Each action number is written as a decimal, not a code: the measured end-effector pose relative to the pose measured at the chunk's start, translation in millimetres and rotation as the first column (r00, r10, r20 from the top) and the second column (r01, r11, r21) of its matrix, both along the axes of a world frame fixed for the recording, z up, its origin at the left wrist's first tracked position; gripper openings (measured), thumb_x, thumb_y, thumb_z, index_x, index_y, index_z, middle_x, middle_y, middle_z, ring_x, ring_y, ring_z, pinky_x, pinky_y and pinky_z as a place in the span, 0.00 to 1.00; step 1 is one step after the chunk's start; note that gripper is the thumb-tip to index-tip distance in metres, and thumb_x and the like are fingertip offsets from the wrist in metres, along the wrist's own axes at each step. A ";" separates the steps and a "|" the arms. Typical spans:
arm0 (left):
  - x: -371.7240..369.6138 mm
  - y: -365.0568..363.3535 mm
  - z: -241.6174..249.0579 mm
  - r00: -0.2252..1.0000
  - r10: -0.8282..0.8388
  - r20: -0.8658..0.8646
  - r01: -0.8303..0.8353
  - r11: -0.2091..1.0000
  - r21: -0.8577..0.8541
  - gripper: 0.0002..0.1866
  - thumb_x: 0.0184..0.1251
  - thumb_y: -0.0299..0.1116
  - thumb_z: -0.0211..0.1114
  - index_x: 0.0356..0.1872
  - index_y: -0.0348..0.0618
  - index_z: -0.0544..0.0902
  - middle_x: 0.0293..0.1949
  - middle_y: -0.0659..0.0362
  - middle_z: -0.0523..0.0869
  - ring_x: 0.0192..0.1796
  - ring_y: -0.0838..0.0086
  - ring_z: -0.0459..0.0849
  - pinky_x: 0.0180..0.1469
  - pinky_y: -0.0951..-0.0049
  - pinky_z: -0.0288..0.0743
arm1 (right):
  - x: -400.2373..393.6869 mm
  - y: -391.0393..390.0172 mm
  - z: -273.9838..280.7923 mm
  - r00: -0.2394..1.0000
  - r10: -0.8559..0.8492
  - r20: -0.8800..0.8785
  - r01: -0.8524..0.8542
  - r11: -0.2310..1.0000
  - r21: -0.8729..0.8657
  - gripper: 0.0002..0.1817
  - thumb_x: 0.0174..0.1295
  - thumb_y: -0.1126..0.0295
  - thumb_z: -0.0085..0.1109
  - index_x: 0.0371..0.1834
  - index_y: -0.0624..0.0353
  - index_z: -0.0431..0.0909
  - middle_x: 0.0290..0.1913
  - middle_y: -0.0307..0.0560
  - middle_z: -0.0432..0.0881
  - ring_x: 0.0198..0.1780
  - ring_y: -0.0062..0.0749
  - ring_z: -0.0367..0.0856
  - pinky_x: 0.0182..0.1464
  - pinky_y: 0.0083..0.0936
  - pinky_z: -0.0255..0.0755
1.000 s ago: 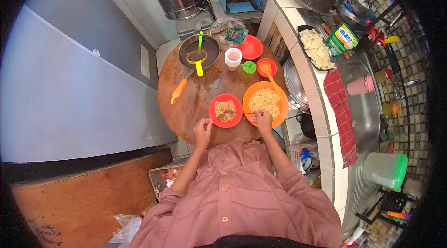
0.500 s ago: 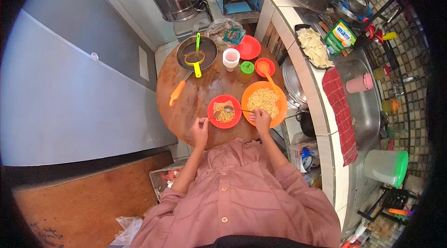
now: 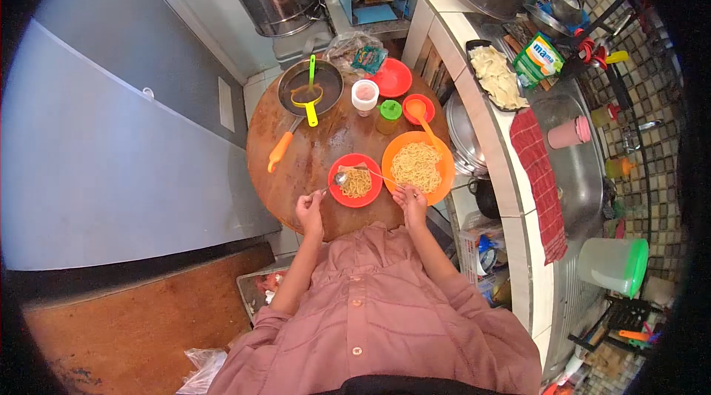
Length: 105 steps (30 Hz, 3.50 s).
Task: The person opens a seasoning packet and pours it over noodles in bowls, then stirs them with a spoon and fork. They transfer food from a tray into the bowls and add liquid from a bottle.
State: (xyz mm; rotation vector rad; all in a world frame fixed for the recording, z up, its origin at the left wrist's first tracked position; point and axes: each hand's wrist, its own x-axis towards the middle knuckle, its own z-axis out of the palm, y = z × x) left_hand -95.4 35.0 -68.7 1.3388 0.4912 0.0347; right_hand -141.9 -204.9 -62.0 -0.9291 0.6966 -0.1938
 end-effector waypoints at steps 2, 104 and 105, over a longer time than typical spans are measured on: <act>-0.4 -2.4 -0.4 0.997 0.033 0.076 -0.022 0.990 -0.142 0.07 0.60 0.23 0.60 0.25 0.39 0.71 0.33 0.54 0.81 0.39 0.74 0.82 0.42 0.80 0.75 | -6.5 3.6 4.9 0.999 0.040 0.006 -0.040 0.999 0.032 0.15 0.66 0.64 0.47 0.45 0.68 0.69 0.41 0.54 0.78 0.36 0.31 0.81 0.39 0.21 0.77; -9.5 2.7 2.5 0.994 -0.062 0.093 0.064 0.998 -0.018 0.09 0.61 0.22 0.58 0.25 0.39 0.67 0.37 0.49 0.80 0.40 0.70 0.81 0.48 0.73 0.76 | -11.3 -27.9 10.9 0.995 -0.042 -0.087 0.039 0.999 -0.034 0.17 0.66 0.61 0.44 0.47 0.64 0.70 0.40 0.54 0.80 0.29 0.26 0.79 0.32 0.18 0.73; -9.9 2.7 2.9 0.994 -0.065 0.093 0.067 0.998 -0.020 0.09 0.61 0.22 0.58 0.25 0.39 0.67 0.37 0.49 0.80 0.40 0.70 0.81 0.48 0.73 0.76 | -17.2 -33.7 10.6 0.995 -0.045 -0.087 0.042 0.998 -0.036 0.17 0.66 0.61 0.44 0.47 0.64 0.70 0.40 0.54 0.80 0.29 0.26 0.79 0.32 0.18 0.73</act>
